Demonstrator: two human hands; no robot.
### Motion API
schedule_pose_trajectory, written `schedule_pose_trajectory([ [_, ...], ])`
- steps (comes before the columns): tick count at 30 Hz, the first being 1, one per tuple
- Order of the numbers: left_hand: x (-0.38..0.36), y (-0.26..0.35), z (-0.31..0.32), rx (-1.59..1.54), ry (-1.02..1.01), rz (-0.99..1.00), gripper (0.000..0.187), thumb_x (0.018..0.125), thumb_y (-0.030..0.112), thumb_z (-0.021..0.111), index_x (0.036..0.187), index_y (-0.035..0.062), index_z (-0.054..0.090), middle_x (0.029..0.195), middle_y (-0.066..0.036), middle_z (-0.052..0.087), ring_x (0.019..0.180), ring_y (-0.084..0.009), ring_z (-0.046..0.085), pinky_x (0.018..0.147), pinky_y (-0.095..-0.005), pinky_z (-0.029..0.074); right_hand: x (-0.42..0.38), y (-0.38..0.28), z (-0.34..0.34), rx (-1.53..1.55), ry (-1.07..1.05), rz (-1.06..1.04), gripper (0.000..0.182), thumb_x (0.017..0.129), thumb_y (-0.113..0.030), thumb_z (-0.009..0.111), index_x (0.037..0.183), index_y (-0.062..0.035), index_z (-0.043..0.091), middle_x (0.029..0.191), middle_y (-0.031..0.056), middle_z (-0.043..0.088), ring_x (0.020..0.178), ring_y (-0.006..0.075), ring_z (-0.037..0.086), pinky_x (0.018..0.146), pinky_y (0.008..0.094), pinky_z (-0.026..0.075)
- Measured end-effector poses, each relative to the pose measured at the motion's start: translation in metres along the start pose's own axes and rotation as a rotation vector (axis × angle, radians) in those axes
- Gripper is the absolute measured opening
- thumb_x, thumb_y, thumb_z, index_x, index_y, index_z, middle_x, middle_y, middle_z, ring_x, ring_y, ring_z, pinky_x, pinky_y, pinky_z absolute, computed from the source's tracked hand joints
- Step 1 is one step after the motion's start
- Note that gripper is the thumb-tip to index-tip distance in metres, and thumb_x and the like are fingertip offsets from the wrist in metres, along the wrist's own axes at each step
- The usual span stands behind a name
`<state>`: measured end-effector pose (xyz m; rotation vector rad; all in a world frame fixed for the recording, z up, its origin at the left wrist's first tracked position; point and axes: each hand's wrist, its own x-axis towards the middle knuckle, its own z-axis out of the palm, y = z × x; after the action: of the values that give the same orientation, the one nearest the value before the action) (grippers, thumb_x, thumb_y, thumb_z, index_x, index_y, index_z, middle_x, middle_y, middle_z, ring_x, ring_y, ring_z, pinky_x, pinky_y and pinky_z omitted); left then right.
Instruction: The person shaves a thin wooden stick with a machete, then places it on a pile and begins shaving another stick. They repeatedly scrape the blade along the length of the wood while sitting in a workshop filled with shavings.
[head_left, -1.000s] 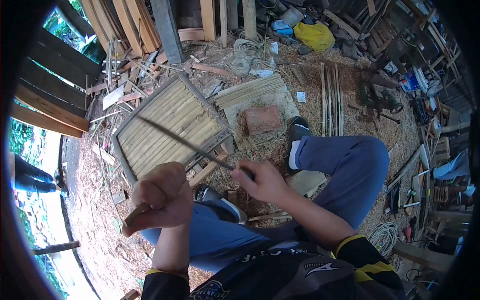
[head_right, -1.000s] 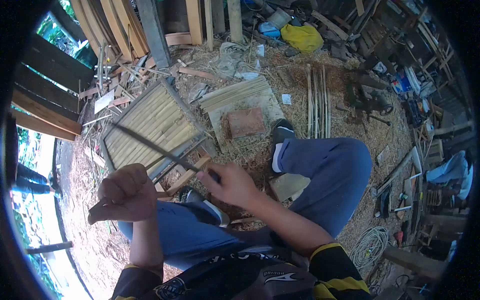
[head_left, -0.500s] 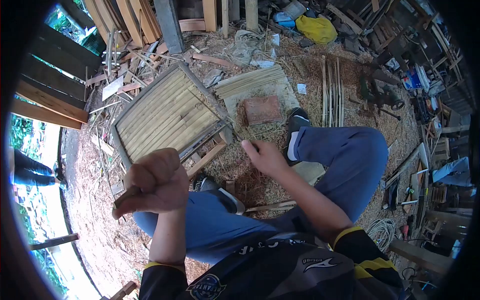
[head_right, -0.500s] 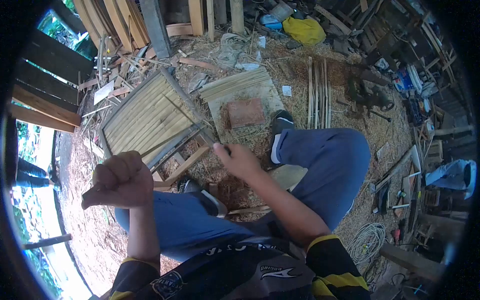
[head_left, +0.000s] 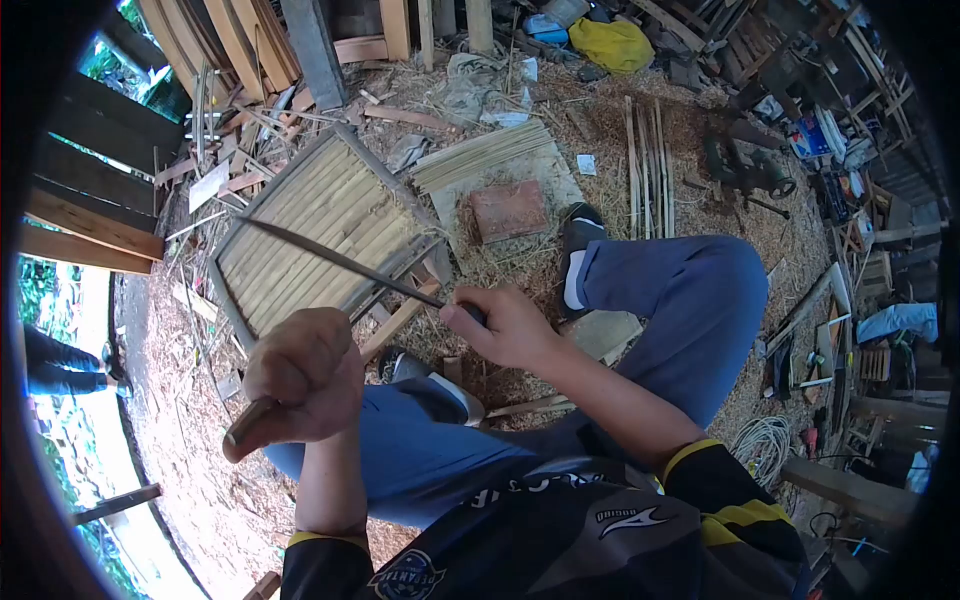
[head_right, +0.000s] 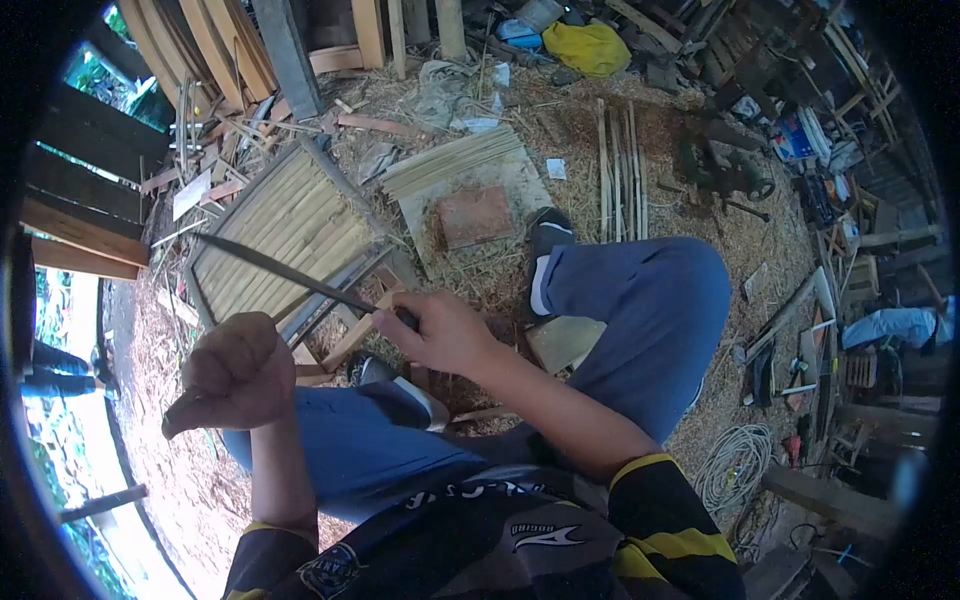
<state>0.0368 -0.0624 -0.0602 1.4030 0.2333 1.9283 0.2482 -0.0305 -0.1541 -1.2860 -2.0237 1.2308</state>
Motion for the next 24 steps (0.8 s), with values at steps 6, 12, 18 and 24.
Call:
schedule_pose_trajectory([
  [6,0.000,0.005,-0.008,-0.003,0.067,0.015,0.074,0.089,0.086,0.039,0.061,0.0184,0.025,0.053,0.006,0.022,0.048,-0.0098,0.015,0.048,-0.0303,0.011,0.021,0.046,0.015,-0.010,0.121,0.123,0.062,0.099,-0.061,0.052,0.097,-0.0023,0.074,0.065,0.0229,0.064,0.066,0.0425,0.068,0.063,0.0505,0.052],
  [12,-0.004,0.004,-0.007,0.053,0.076,0.019,0.073,0.091,0.085,0.037,0.062,0.0185,0.026,0.054,0.005,0.021,0.048,-0.0098,0.015,0.047,-0.0303,0.011,0.004,0.021,0.017,0.064,0.067,0.045,0.055,0.101,-0.053,0.055,0.094,-0.0003,0.071,0.068,0.0210,0.063,0.064,0.0365,0.065,0.064,0.0462,0.050],
  [18,-0.001,0.003,-0.001,-0.004,0.075,0.011,0.073,0.089,0.085,0.040,0.061,0.0187,0.026,0.054,0.006,0.021,0.048,-0.0087,0.016,0.048,-0.0296,0.012,0.007,0.028,0.013,0.090,0.091,0.079,0.062,0.099,-0.058,0.055,0.093,0.0016,0.072,0.076,0.0253,0.067,0.075,0.0428,0.069,0.069,0.0480,0.053],
  [24,0.003,0.005,-0.005,0.013,0.077,0.019,0.073,0.090,0.083,0.042,0.062,0.0185,0.026,0.055,0.006,0.022,0.049,-0.0092,0.016,0.048,-0.0292,0.013,0.020,0.059,0.011,-0.010,0.087,0.222,0.066,0.099,-0.060,0.052,0.100,0.0022,0.074,0.076,0.0254,0.068,0.077,0.0431,0.069,0.071,0.0479,0.054],
])
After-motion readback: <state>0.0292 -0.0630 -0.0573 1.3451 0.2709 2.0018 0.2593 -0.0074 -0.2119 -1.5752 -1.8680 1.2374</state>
